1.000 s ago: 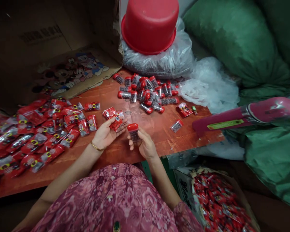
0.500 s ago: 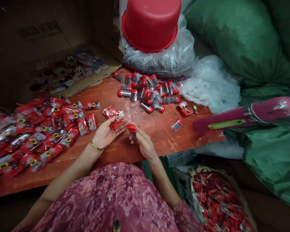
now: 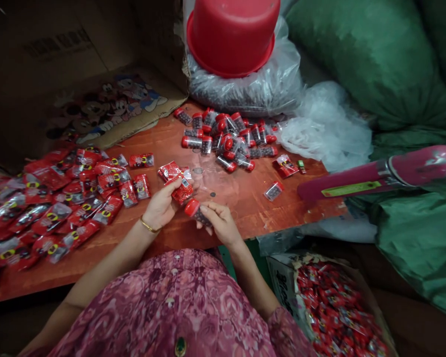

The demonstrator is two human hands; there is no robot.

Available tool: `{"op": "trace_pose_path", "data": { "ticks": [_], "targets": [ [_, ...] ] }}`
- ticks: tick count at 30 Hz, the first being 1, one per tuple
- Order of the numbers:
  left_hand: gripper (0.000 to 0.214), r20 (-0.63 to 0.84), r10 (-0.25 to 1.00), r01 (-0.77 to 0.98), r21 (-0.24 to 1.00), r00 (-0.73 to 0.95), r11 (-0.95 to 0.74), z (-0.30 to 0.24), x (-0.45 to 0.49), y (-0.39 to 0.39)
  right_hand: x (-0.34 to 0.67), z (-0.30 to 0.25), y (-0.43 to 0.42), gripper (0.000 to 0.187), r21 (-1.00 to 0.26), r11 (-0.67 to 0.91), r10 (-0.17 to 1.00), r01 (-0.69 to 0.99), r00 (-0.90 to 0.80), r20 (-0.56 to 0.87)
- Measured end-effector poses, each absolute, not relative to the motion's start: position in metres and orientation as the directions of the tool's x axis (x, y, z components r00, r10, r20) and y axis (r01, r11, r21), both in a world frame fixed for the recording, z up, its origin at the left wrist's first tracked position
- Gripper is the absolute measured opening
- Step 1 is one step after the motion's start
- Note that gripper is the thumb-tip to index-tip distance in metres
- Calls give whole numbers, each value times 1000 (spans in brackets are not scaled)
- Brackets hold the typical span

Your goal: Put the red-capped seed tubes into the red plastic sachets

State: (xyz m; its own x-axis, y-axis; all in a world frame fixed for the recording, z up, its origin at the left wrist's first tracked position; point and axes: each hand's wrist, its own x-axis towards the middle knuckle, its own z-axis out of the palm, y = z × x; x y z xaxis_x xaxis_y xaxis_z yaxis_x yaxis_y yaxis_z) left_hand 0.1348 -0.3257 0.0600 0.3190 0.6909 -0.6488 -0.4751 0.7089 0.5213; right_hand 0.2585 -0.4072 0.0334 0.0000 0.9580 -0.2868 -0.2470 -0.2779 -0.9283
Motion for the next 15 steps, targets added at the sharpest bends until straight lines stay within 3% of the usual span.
{"op": "trace_pose_path", "data": {
  "ticks": [9, 15],
  "targets": [
    [15, -486, 792, -336, 725, 370, 602, 51, 134, -333, 261, 41, -403, 33, -959, -276, 961, -64, -30, -274],
    [28, -400, 828, -347, 769, 394, 537, 46, 135, -334, 261, 37, -403, 29, -981, -193, 980, 17, 46, -192]
  ]
}}
